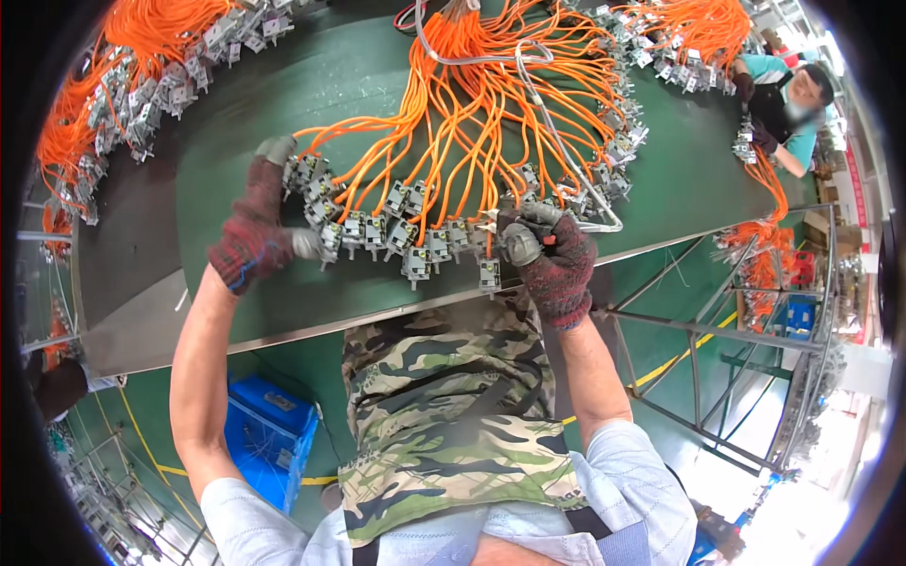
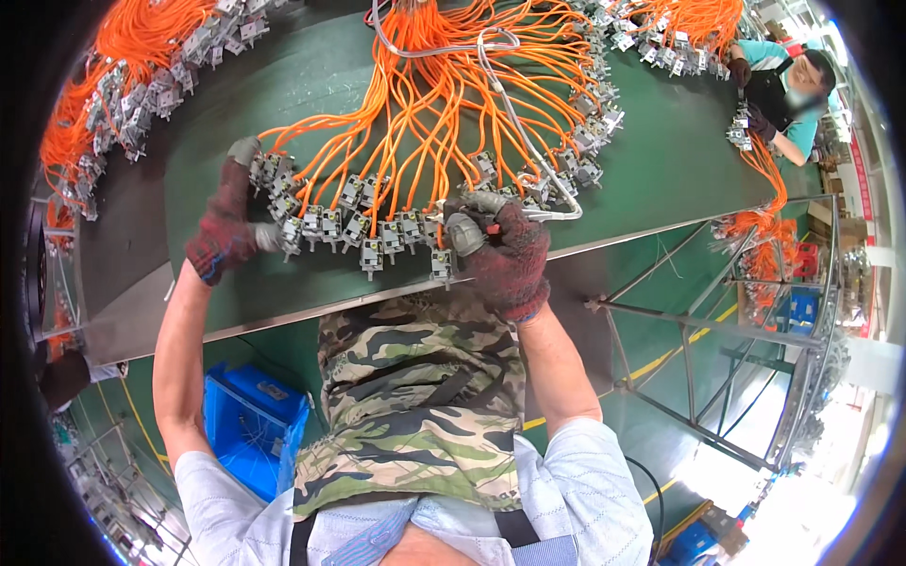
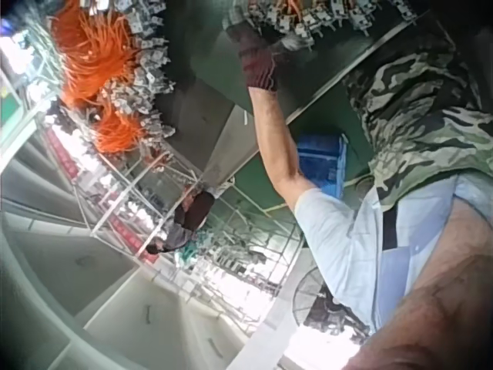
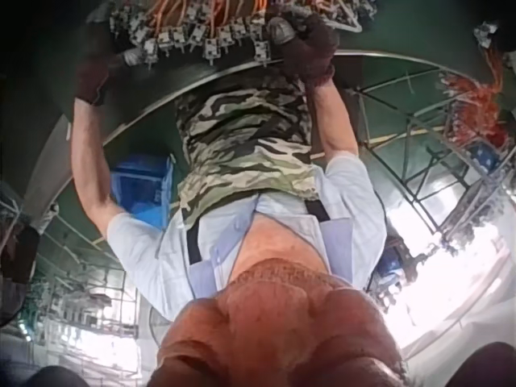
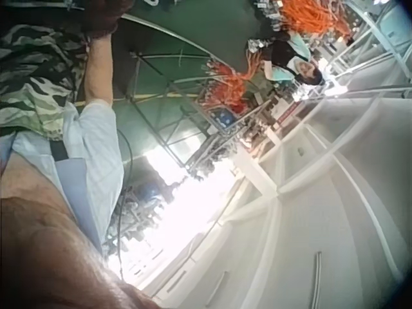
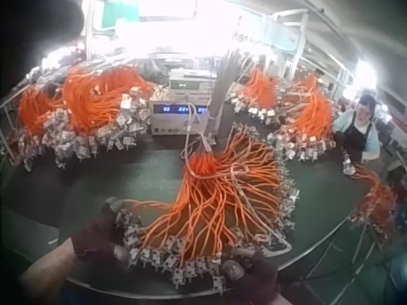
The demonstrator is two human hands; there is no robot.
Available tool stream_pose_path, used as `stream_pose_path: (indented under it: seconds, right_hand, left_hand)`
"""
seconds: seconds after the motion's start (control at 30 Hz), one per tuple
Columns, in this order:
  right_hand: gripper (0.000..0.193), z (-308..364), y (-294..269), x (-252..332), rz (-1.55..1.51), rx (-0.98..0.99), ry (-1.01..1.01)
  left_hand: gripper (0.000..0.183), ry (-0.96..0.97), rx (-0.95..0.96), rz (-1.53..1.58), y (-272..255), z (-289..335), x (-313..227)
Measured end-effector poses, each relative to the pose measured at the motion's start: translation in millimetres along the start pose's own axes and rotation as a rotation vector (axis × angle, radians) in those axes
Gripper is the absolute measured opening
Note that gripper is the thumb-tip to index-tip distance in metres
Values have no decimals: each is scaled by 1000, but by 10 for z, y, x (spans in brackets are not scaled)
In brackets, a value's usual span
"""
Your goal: The person is seen manufacturing wire harnesses at a workstation, including connecting terminal blocks and bundling groups of orange wires.
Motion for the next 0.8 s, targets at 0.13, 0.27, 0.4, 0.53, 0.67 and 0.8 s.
stream_pose_path:
  seconds: [0.13,0.27,0.4,0.53,0.67,0.8]
  right_hand:
    - [22,-141,-178,-13,-49,-54,40]
    - [21,-257,-500,-202,-56,-88,37]
    - [22,-467,-931,-319,-87,-99,103]
    - [22,-473,-1304,-4,26,-179,77]
    - [23,-212,-1444,20,-164,-115,176]
    - [26,-79,-1456,-241,-200,-12,297]
  left_hand:
    - [149,86,70,-265,96,118,-239]
    - [137,46,-102,-310,424,216,-564]
    - [126,-29,-169,-360,850,220,-955]
    - [128,-97,-203,-304,1250,165,-1313]
    - [128,-132,-323,-286,1463,200,-1432]
    - [131,-112,-323,-341,1544,234,-1325]
Point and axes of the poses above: each hand's wrist, its own z-axis away from the middle knuckle, its own y-axis out of the palm, x = y × z, the point moved 8 cm from there along -z, towards the middle knuckle, and after that the axes turned 2 degrees about x, right-handed, at the moved point
